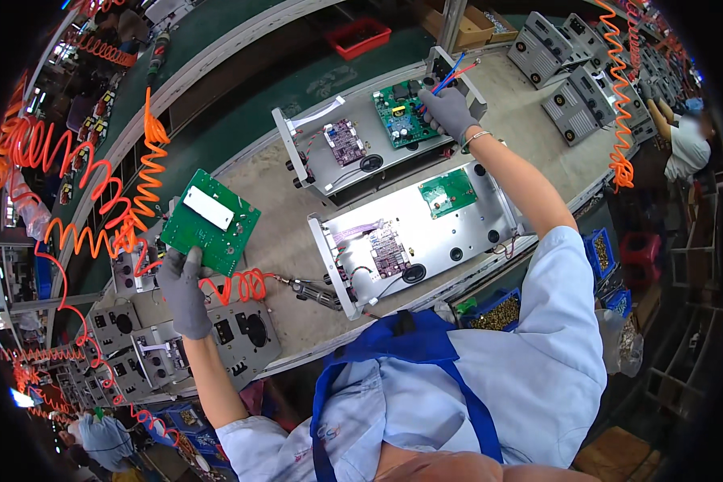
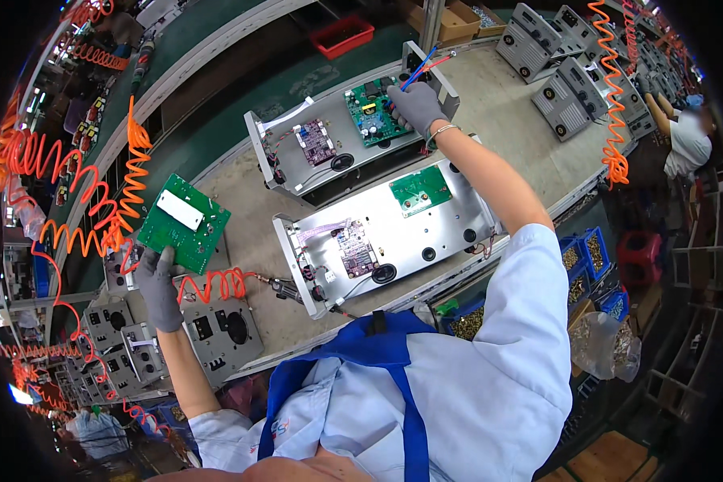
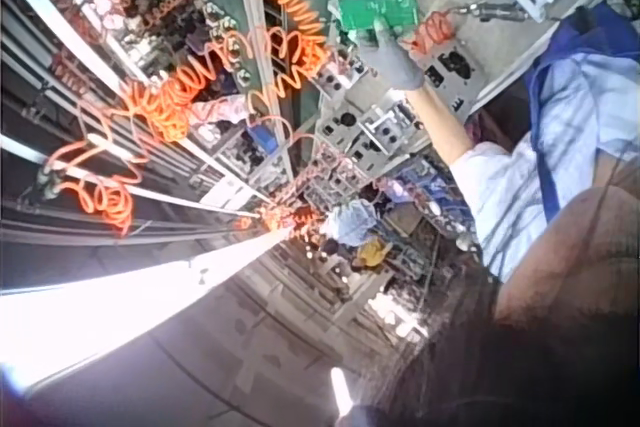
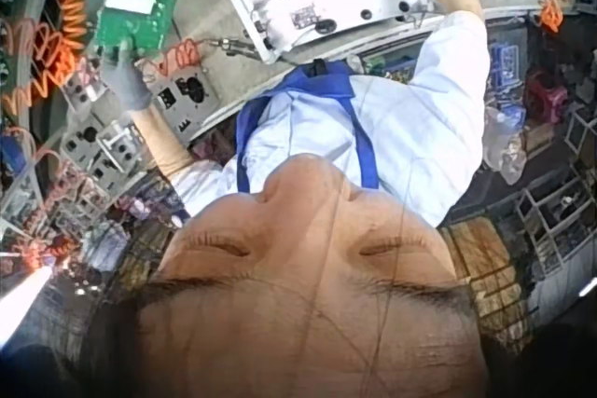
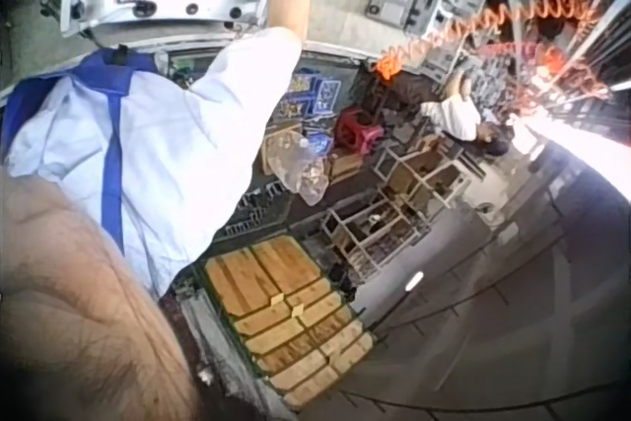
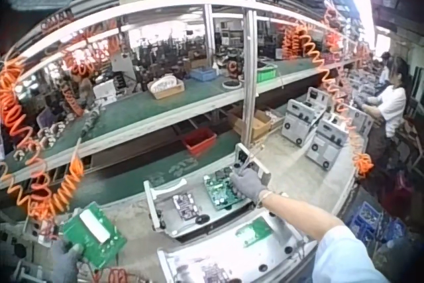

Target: The person assembles electronic devices on a factory assembly line. They use a pneumatic screwdriver to secure screws into metal chassis and install green circuit boards. The person also handles various small components and wires, connecting them to the boards and securing them within the device casing.

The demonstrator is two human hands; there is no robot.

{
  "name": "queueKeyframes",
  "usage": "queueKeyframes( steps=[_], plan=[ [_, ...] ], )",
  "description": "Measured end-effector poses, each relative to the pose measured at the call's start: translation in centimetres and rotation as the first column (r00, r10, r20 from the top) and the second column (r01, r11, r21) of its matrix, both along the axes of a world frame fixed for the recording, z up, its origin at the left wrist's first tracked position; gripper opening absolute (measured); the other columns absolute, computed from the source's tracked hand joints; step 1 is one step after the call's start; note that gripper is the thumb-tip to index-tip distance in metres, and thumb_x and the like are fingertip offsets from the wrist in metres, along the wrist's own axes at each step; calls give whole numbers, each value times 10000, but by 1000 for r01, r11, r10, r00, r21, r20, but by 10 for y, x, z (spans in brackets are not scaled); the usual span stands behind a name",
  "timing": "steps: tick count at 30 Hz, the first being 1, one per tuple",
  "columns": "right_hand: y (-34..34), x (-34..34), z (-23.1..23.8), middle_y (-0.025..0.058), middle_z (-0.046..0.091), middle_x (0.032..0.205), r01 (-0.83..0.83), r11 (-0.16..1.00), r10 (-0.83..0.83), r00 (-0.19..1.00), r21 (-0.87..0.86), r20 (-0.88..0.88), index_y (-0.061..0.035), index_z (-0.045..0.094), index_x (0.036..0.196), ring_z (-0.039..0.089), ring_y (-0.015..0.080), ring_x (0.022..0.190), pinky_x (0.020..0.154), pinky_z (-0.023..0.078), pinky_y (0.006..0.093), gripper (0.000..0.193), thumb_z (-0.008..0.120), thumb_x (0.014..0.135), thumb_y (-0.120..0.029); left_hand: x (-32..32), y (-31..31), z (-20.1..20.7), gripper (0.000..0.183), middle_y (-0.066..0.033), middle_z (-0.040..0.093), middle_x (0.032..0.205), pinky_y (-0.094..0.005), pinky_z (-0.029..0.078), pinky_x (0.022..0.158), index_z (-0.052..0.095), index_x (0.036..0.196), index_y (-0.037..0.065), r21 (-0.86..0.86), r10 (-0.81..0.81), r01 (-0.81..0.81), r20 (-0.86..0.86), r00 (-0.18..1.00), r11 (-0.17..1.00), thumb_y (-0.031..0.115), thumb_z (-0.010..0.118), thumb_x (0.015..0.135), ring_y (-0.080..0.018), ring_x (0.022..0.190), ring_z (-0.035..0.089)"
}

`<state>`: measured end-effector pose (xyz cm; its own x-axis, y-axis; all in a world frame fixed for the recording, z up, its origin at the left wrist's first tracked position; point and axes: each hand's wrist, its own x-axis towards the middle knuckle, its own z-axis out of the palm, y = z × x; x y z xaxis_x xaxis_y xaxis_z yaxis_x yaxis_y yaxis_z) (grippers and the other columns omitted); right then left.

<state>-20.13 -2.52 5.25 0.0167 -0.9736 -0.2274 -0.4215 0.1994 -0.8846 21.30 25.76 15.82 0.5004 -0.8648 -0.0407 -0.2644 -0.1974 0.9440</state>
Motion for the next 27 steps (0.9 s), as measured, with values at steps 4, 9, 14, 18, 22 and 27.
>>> queueKeyframes(
  steps=[4,9,14,18,22,27],
  plan=[
    [4,-1,-2,52,558,560,-2,1000,2,1000,6,24,-18,573,711,504,106,402,347,397,234,410,557,866,-397,-16,-6,11,236,-36,635,912,-201,433,570,591,1059,-3,-58,10,-7,57,998,998,104,581,849,-64,703,551],
    [8,0,-2,54,554,556,4,1000,-4,1000,17,15,-25,563,697,507,109,397,347,398,233,420,555,867,-409,-40,-9,28,236,-33,622,919,-196,422,581,588,1061,-16,-108,6,8,126,992,994,67,591,840,-61,732,537],
    [7,-3,6,51,548,553,-73,996,76,995,43,-59,-32,561,679,509,114,401,351,393,234,455,558,860,-449,-60,-13,35,236,-21,612,907,-214,434,616,585,1069,-13,-200,-121,183,290,949,962,61,586,845,-68,738,527],
    [26,-1,50,57,575,579,-251,967,252,940,32,-229,-14,561,700,519,116,431,390,419,247,497,564,835,-491,-79,-24,46,290,-62,613,931,-302,464,680,587,1047,24,-198,-148,467,782,605,862,0,601,758,-198,804,582],
    [78,31,126,49,625,749,-502,852,517,852,-149,88,0,625,973,575,117,603,528,474,238,461,593,825,-435,-97,-35,53,363,-56,590,1006,-350,457,798,607,1032,93,-10,6,737,1000,8,676,134,621,672,-240,944,581],
    [115,26,147,54,620,999,-800,541,838,539,-259,85,-33,579,1184,590,123,872,728,491,253,427,632,816,-244,-137,-42,53,403,-41,592,996,-326,477,757,612,1106,133,-27,167,912,985,-45,409,151,575,704,-215,924,585]
  ],
)
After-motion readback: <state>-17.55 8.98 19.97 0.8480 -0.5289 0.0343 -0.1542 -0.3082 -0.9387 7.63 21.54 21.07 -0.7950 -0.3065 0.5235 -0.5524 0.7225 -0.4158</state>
